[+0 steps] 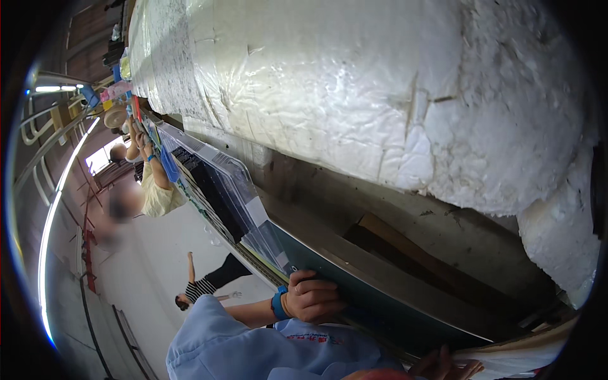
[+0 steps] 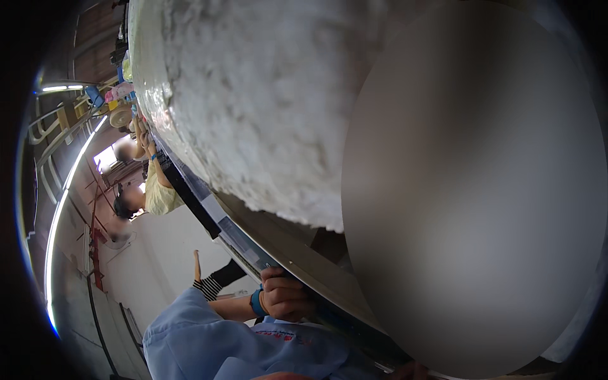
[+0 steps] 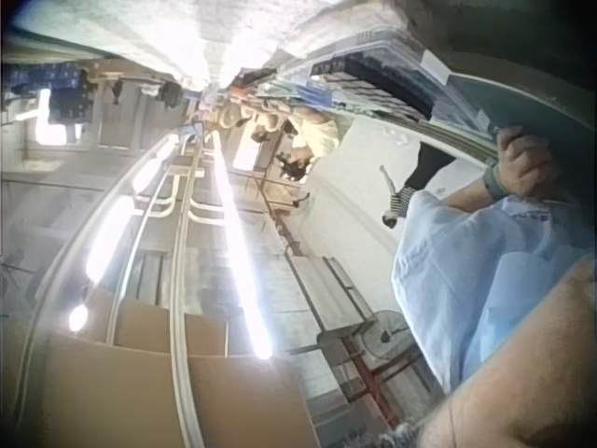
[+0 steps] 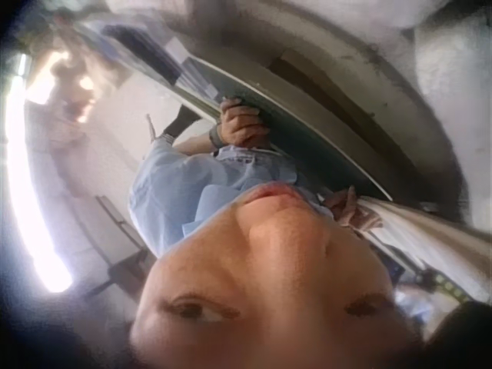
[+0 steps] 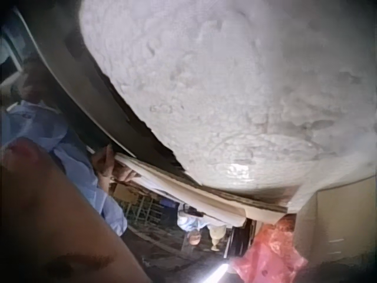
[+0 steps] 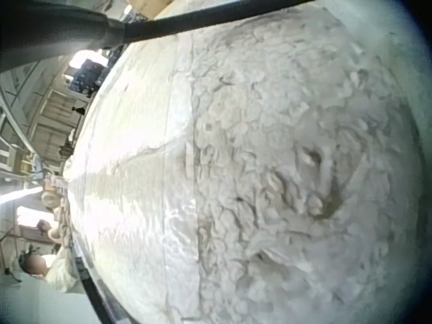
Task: Assembling electronic components onto a printed circuit board at an assembly line workstation.
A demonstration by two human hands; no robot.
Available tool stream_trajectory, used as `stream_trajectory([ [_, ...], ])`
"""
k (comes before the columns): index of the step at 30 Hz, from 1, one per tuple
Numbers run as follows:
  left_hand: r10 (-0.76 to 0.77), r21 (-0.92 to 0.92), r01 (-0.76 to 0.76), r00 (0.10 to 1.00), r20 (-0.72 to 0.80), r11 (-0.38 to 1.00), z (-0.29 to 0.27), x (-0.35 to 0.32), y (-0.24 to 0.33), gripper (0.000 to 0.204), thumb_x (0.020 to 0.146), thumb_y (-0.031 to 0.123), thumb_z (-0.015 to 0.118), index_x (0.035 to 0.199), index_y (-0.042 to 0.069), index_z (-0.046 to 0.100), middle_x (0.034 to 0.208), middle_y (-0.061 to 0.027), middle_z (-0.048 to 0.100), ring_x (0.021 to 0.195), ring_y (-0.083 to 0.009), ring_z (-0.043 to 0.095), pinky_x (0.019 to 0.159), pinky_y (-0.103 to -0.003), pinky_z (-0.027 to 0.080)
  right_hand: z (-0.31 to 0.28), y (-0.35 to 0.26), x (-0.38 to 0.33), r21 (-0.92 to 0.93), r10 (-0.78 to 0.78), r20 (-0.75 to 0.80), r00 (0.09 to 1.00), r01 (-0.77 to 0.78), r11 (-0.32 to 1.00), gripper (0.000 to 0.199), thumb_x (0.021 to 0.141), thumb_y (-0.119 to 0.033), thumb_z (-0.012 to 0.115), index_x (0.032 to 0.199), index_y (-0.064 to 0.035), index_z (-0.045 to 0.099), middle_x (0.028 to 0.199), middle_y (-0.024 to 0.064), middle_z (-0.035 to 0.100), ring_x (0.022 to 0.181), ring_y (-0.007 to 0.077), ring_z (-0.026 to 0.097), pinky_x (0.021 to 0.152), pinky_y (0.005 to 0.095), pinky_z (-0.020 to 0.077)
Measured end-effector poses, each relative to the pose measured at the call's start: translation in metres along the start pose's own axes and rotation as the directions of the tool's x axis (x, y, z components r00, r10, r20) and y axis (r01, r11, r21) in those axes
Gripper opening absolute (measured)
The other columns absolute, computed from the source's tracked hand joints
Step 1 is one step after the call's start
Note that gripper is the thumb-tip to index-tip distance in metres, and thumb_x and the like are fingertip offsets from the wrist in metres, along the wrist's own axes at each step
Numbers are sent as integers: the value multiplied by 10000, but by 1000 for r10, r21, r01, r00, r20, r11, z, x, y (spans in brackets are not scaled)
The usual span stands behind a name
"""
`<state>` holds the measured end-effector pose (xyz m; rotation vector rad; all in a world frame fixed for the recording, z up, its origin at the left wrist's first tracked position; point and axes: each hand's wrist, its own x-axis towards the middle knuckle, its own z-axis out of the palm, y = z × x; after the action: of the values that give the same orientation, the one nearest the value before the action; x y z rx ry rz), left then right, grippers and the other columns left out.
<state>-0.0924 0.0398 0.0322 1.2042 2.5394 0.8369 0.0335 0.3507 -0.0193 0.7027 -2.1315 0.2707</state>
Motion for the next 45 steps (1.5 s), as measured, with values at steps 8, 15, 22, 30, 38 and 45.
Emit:
stream_trajectory([
  [8,24,-9,-24,1000,-9,1000,4,3,-3,171,858,223,610,978,152,709,941,-16,647,1012,-200,600,961,-428,354,-39,-54,33,-414,895,249,370,-795,444,132,862,-222,632,962,-150,679,1374,222,455,1284,360,419,1097,607,248],
  [15,25,-88,-30,998,-56,996,20,-11,25,699,729,301,764,1330,140,446,941,-12,650,984,-243,600,978,-497,321,-73,-55,18,-480,837,388,387,-690,542,362,877,-50,602,1231,-7,540,1411,307,375,1319,494,349,1064,607,305],
  [22,123,112,-113,989,-81,987,15,-17,18,788,739,258,755,1412,133,364,994,-61,673,1029,-268,599,1006,-510,306,-62,-70,20,-242,912,183,368,-882,405,411,823,-26,623,1227,3,550,1282,250,545,1211,419,499,1053,540,330],
  [30,266,36,-279,859,-436,960,23,-24,5,666,749,117,715,1359,105,448,1006,-69,673,1032,-281,591,1057,-472,255,-50,-86,37,-354,807,228,544,-726,590,390,841,-106,646,1224,-57,592,1376,135,502,1238,318,484,1031,412,355],
  [38,646,42,-652,738,-195,757,13,-64,67,108,791,29,654,898,33,636,761,-118,636,666,-324,590,619,-380,478,-60,-90,23,-419,635,251,731,-509,752,400,864,-196,630,1251,-113,578,1279,125,563,1207,333,501,1010,415,393],
  [45,-132,133,67,809,573,989,31,-121,22,492,952,476,478,1002,43,705,900,-205,687,819,-370,643,782,-427,493,-41,-76,9,-334,673,42,738,-625,706,444,827,-207,656,1253,-118,566,1231,99,591,1154,316,533,977,416,429],
])
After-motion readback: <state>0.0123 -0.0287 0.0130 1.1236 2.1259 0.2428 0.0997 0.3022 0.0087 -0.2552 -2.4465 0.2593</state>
